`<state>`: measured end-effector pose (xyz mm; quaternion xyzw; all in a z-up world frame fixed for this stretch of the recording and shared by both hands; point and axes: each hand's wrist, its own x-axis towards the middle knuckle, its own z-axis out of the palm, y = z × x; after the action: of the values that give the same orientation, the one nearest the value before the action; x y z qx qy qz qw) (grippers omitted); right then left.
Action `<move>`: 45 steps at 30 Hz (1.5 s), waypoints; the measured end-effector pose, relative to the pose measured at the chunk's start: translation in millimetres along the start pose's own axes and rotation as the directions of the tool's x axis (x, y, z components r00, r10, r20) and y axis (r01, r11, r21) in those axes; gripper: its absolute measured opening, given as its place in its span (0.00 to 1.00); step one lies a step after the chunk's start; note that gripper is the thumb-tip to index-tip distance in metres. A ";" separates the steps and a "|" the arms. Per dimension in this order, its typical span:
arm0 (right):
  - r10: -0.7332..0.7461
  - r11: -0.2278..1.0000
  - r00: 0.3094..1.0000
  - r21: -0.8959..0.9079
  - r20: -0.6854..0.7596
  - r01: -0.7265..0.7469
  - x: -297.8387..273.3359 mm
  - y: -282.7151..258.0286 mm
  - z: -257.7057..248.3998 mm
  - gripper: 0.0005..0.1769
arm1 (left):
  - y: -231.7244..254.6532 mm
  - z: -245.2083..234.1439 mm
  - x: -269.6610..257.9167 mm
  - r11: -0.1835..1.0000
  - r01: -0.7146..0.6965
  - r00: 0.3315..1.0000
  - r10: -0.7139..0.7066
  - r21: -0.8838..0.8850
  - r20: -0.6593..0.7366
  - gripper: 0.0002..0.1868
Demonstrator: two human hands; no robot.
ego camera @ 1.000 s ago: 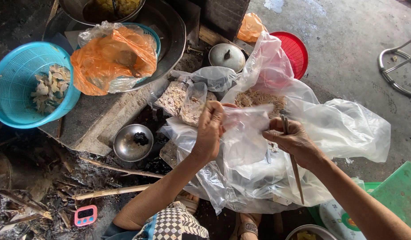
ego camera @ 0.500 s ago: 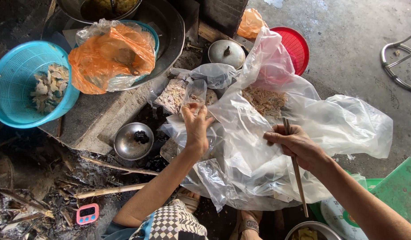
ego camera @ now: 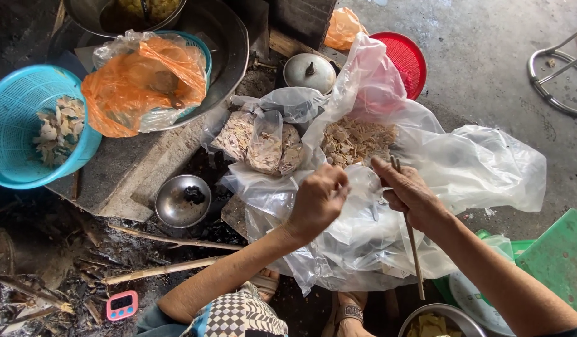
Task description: The person uses chopsticks and a spoon to transfer dried food pieces from a large plastic bag into smaller plastic bags, which are then weighed on a scale and tied shut.
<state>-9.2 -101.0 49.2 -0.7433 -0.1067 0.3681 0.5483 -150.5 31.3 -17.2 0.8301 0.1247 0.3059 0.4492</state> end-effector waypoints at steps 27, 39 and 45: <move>-0.263 0.921 0.960 -0.323 -0.098 0.219 23.7 2.4 -114.7 0.44 | -10.6 -78.0 52.6 0.881 -0.285 0.918 0.136 0.379 0.373 0.13; -0.315 0.834 0.949 -0.481 -0.013 0.270 108.4 224.5 -83.1 0.24 | -66.5 -0.5 14.7 0.726 -0.267 0.929 0.018 0.634 0.371 0.18; -0.314 0.767 0.949 -0.585 0.016 0.263 97.8 227.8 -63.0 0.17 | -127.6 82.5 -29.5 0.761 -0.255 0.910 -0.020 0.597 0.414 0.14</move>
<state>45.9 -178.0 -188.4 -0.8639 -0.3041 0.1982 0.3491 -113.8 34.0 -167.5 0.9831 0.0743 0.0988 0.1349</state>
